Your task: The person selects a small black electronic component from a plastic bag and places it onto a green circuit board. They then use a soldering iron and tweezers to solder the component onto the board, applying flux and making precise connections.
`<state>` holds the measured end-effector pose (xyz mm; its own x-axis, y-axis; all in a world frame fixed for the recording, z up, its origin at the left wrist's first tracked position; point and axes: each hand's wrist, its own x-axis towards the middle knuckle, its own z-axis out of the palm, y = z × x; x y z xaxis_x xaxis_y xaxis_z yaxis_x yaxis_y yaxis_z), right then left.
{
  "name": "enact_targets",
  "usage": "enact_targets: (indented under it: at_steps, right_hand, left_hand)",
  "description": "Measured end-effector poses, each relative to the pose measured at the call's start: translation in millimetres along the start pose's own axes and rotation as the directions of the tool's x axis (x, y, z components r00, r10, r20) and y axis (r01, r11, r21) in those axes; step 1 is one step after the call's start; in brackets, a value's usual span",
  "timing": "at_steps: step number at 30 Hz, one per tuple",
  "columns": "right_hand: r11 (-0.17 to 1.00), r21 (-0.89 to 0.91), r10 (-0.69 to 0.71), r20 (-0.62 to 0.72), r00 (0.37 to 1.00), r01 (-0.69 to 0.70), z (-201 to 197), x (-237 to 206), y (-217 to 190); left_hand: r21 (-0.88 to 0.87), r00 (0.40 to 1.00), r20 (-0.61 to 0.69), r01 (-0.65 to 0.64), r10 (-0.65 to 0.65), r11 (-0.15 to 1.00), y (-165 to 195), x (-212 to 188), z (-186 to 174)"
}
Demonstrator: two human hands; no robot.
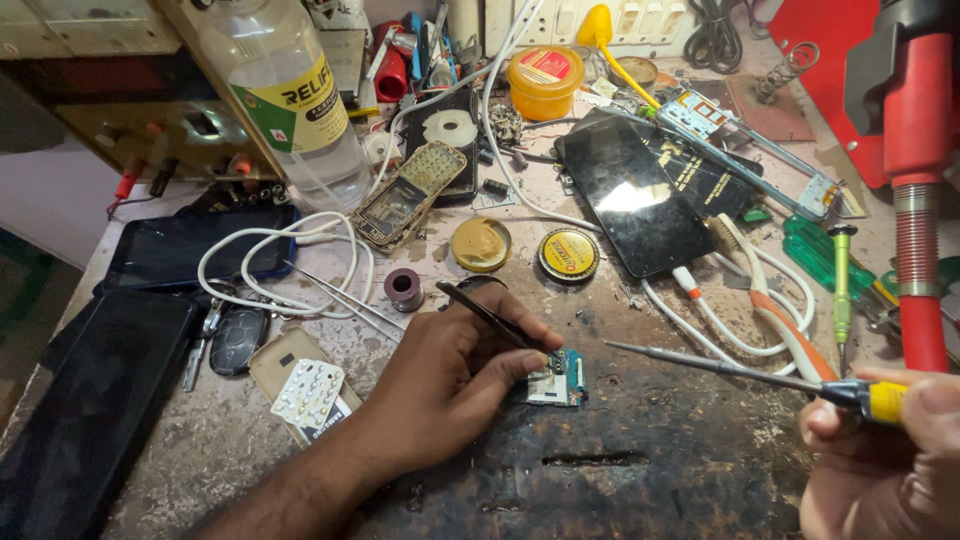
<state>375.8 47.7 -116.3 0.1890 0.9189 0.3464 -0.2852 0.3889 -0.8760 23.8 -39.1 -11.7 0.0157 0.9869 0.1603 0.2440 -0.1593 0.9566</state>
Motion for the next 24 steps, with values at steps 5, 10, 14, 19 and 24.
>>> enact_targets:
  at_steps: [5,10,14,19,24]
  right_hand:
    - [0.998,0.067,-0.017,0.051,0.999,0.013,3,-3,-13]
    - [0.993,0.100,-0.081,0.164,0.983,0.065,3,-6,-16]
    - [0.996,-0.018,-0.085,0.204,0.975,0.090,-3,-2,-20]
    - [0.992,0.119,-0.067,0.254,0.965,0.038,-5,-4,-22]
    - [1.000,-0.007,-0.015,0.128,0.992,0.016,8,-6,-23]
  left_hand:
    - [0.075,0.998,-0.002,-0.061,0.061,0.995,1,0,-2]
    - [0.050,1.000,-0.003,-0.027,0.027,0.998,2,-1,-1]
    - [0.091,0.998,-0.009,-0.057,0.058,0.994,2,-1,-1]
    - [0.068,0.998,-0.002,-0.059,0.060,0.996,2,-2,-1]
    - [0.062,0.998,-0.002,-0.066,0.066,0.996,1,-1,-1]
